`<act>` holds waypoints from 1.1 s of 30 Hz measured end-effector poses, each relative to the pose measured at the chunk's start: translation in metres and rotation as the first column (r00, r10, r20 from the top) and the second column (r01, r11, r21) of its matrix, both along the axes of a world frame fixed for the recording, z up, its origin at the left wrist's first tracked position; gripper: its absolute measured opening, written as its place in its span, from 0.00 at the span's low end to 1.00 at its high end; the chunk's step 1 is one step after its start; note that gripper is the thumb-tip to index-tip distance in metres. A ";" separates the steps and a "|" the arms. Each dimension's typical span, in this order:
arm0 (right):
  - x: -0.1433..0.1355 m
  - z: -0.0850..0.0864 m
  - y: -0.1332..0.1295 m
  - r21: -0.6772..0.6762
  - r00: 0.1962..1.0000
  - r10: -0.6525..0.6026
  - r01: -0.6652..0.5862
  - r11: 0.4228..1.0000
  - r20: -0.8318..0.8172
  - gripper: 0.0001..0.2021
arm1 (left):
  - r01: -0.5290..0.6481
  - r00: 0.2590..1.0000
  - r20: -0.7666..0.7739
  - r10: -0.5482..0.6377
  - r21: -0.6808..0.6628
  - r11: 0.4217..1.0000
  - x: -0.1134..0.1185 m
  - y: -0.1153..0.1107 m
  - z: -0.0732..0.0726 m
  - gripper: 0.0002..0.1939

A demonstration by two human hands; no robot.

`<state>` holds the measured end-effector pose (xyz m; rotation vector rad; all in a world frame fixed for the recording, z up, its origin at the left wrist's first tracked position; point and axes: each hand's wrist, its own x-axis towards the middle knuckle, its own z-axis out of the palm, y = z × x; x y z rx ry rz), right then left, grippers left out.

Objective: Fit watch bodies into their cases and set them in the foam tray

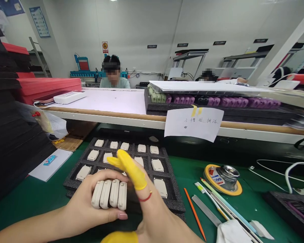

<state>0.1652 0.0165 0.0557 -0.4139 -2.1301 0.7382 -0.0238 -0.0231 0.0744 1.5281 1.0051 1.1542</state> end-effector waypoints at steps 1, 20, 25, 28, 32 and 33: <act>0.001 0.000 0.001 -0.091 0.997 -0.015 0.008 0.996 -0.074 0.40 | -0.005 1.000 -0.030 0.007 0.050 0.999 -0.001 -0.001 0.000 0.24; 0.006 0.028 0.009 0.020 1.000 0.010 -0.010 1.000 0.004 0.25 | 0.380 0.774 0.616 -0.147 -0.267 0.886 -0.002 0.004 -0.002 0.26; 0.002 0.030 0.009 0.071 0.997 -0.071 0.068 0.995 0.036 0.16 | 0.473 0.657 0.751 -0.065 -0.343 0.811 0.000 0.009 -0.008 0.20; 0.001 0.033 0.010 -0.001 0.998 -0.045 0.045 0.999 0.034 0.13 | 0.484 0.644 0.763 -0.050 -0.356 0.799 0.002 0.009 -0.013 0.21; 0.000 0.034 0.011 -0.075 1.000 -0.023 0.022 0.997 -0.004 0.07 | 0.487 0.650 0.759 -0.038 -0.377 0.788 0.002 0.011 -0.019 0.18; -0.001 0.033 0.011 -0.076 0.999 -0.038 0.035 0.997 -0.035 0.06 | 0.487 0.658 0.752 -0.038 -0.385 0.784 0.001 0.012 -0.021 0.19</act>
